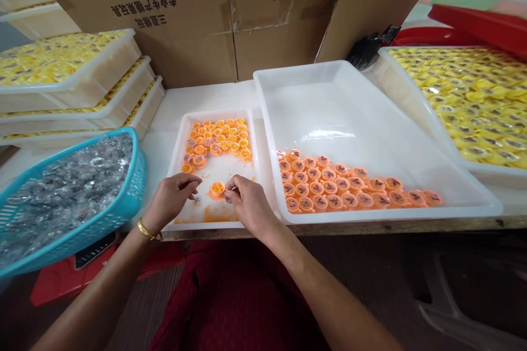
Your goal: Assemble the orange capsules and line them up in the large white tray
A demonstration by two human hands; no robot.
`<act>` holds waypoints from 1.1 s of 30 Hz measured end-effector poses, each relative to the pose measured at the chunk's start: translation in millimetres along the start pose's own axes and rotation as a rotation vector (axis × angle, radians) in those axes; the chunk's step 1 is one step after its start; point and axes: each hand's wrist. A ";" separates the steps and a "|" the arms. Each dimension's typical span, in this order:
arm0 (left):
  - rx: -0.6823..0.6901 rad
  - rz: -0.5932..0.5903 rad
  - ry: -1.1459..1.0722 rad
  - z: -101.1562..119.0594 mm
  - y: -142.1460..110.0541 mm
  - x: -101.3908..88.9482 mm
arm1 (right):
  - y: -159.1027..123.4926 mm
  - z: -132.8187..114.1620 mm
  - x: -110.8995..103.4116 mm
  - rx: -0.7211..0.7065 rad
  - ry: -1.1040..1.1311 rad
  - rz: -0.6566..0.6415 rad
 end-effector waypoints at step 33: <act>0.184 -0.264 0.710 -18.8 2.3 10.0 | -2.7 6.9 1.9 -0.058 -0.065 -0.005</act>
Point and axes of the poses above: each hand's wrist, its own y-axis towards the middle knuckle, its own x-axis out of the palm, z = x × y, and after that the axes turned 14 degrees about y, right-handed
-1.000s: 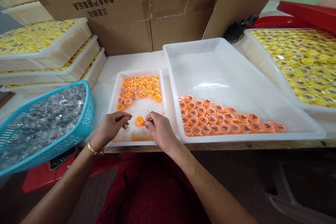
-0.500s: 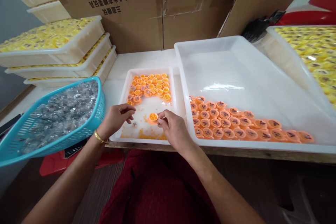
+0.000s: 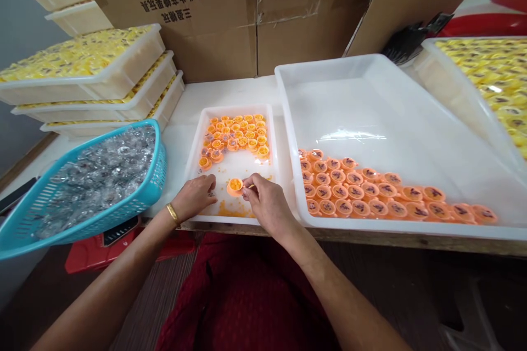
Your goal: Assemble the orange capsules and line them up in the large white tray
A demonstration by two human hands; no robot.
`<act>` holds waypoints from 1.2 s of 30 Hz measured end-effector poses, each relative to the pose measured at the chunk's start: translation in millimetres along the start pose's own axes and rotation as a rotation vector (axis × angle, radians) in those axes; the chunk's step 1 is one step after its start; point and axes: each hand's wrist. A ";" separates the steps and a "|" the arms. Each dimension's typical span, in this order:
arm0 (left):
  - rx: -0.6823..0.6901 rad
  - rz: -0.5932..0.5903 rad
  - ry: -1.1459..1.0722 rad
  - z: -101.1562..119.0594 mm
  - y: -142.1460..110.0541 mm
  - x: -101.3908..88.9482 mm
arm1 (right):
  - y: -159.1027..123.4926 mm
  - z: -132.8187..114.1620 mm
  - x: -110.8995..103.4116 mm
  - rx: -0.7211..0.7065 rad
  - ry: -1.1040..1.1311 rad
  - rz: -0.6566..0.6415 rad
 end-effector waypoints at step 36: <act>-0.103 -0.054 -1.705 23.7 -20.4 -21.3 | 1.8 -7.8 -3.9 -0.169 -0.197 0.000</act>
Point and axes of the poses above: each hand's wrist, its own y-axis towards the middle knuckle, its own x-axis out of the palm, z = x × y, and after that the axes turned 14 degrees about y, right-handed
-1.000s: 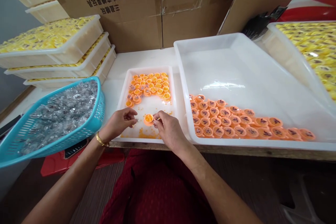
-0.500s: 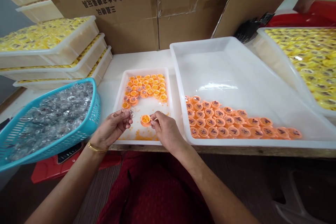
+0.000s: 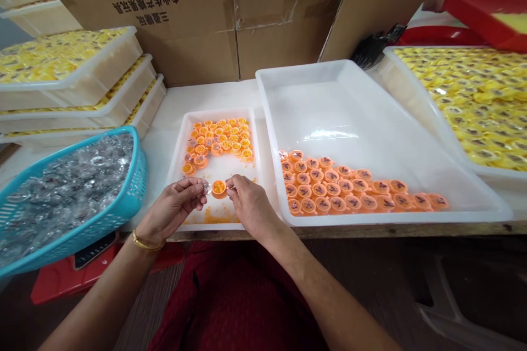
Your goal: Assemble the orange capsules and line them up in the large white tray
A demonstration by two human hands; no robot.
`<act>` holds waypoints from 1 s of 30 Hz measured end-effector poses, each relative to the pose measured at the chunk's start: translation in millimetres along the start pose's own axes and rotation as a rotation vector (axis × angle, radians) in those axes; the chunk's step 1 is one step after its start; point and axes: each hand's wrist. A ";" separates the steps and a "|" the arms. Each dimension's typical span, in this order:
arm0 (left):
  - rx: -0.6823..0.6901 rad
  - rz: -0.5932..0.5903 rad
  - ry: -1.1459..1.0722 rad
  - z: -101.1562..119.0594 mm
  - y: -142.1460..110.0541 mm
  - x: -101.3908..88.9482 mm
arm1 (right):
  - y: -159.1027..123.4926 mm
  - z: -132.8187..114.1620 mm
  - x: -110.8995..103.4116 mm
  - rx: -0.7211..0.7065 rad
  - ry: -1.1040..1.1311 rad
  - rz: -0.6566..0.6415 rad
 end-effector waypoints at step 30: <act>0.047 0.199 0.425 11.7 10.9 23.0 | -0.7 -3.9 15.9 0.185 0.555 0.069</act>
Point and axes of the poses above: each hand's wrist, its own y-axis towards the middle knuckle, its own x-axis out of the palm, z = x × y, and after that the axes turned 14 degrees about y, right-handed
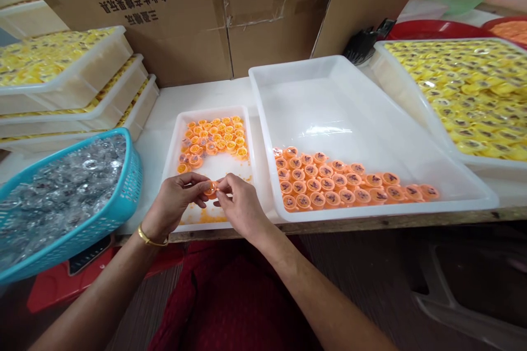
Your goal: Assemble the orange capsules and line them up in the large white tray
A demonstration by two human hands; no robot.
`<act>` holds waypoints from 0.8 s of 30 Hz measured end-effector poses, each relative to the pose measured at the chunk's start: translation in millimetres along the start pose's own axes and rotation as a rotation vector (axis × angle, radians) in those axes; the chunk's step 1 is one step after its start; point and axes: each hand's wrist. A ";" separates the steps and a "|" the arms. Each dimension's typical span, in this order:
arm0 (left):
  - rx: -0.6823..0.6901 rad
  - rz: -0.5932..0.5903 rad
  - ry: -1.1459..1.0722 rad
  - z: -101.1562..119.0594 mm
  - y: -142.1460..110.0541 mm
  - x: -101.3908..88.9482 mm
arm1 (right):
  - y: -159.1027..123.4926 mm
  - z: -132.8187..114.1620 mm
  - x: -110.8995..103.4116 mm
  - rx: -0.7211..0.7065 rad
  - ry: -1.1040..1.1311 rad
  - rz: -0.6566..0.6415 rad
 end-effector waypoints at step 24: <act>0.146 0.057 0.155 -4.0 -2.1 5.1 | 3.5 2.5 -1.1 0.167 0.445 0.013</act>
Point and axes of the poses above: each hand's wrist, its own y-axis towards the middle knuckle, its own x-axis out of the palm, z = x × y, and after that the axes turned 14 degrees about y, right-handed
